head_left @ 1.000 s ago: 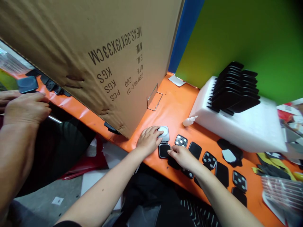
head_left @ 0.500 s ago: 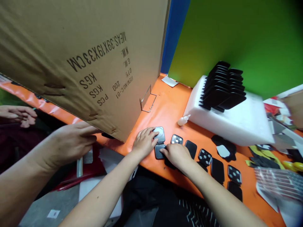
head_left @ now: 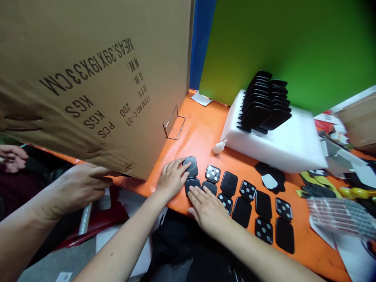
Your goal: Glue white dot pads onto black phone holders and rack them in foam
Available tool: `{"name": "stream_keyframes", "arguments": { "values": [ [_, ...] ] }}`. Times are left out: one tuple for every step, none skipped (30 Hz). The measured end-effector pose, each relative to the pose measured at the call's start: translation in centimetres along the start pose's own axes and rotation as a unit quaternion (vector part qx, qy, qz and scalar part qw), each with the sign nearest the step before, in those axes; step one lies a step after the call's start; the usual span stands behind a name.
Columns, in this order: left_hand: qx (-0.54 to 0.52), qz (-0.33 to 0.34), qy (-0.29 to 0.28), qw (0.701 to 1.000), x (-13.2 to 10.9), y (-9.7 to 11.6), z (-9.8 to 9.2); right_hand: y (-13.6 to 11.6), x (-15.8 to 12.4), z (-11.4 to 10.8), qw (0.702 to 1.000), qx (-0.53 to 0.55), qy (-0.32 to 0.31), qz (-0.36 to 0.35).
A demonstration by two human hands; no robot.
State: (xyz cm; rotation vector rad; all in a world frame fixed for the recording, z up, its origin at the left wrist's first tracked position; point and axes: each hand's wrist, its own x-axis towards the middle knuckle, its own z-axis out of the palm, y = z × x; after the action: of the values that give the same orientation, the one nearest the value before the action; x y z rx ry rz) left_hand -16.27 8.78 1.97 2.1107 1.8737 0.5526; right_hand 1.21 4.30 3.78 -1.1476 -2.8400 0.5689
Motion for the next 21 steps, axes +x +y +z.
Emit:
{"name": "stream_keyframes", "arguments": {
  "values": [
    [0.000,-0.002,0.003,1.000,0.0,0.0,0.1,-0.1,0.2,0.2,1.000,-0.003,-0.004,0.002],
    [0.001,-0.003,0.005,1.000,0.0,0.0,0.1,-0.2,0.3,0.3,1.000,-0.007,-0.007,0.003],
    [0.003,-0.004,0.005,1.000,0.0,0.0,0.2,-0.3,0.4,0.4,1.000,-0.011,-0.009,0.006],
    [0.006,-0.004,0.004,1.000,0.1,0.0,0.3,-0.4,0.4,0.5,1.000,-0.016,-0.012,0.009],
    [0.009,-0.003,0.002,1.000,0.1,0.0,0.4,-0.4,0.5,0.6,1.000,-0.021,-0.013,0.011],
    [0.013,-0.003,-0.001,1.000,0.1,-0.1,0.5,-0.4,0.6,0.7,1.000,-0.025,-0.016,0.011],
    [0.017,-0.002,-0.004,1.000,0.2,-0.1,0.5,-0.4,0.6,0.8,0.999,-0.028,-0.018,0.009],
    [0.021,-0.002,-0.007,1.000,0.2,-0.1,0.6,-0.3,0.7,1.0,0.999,-0.031,-0.021,0.005],
    [0.026,0.000,-0.010,1.000,0.3,-0.2,0.6,-0.2,0.8,1.1,0.999,-0.033,-0.022,0.003],
    [0.030,0.002,-0.013,0.999,0.3,-0.2,0.6,-0.2,1.0,1.3,0.999,-0.037,-0.023,0.001],
    [0.034,0.005,-0.016,0.999,0.3,-0.3,0.6,-0.2,1.1,1.5,0.999,-0.041,-0.023,0.003],
    [0.038,0.007,-0.018,0.999,0.3,-0.3,0.5,-0.3,1.3,1.6,0.999,-0.046,-0.023,0.006],
    [0.041,0.009,-0.018,0.999,0.3,-0.4,0.5,-0.5,1.5,1.6,0.999,-0.048,-0.021,0.009],
    [0.044,0.011,-0.019,0.999,0.3,-0.4,0.4,-0.7,1.6,1.5,0.999,-0.048,-0.018,0.012],
    [0.046,0.014,-0.019,0.999,0.3,-0.5,0.4,-0.9,1.8,1.3,0.999,-0.043,-0.012,0.014],
    [0.049,0.016,-0.018,0.999,0.3,-0.6,0.3,-1.0,1.8,0.8,0.999,-0.033,-0.004,0.011],
    [0.051,0.020,-0.017,0.998,0.3,-0.7,0.3,-0.9,1.8,0.1,1.000,-0.018,0.005,0.004],
    [0.052,0.025,-0.014,0.998,0.3,-0.8,0.4,-0.5,1.5,-0.7,1.000,0.000,0.015,-0.002],
    [0.052,0.029,-0.011,0.998,0.3,-0.9,0.4,0.2,1.1,-1.7,0.999,0.017,0.027,-0.001],
    [0.051,0.033,-0.007,0.998,0.3,-1.0,0.5,1.4,0.4,-2.9,0.999,0.031,0.042,0.015],
    [0.050,0.036,-0.004,0.998,0.4,-1.0,0.5,3.0,-0.6,-4.0,0.996,0.036,0.060,0.049]
  ]
}}
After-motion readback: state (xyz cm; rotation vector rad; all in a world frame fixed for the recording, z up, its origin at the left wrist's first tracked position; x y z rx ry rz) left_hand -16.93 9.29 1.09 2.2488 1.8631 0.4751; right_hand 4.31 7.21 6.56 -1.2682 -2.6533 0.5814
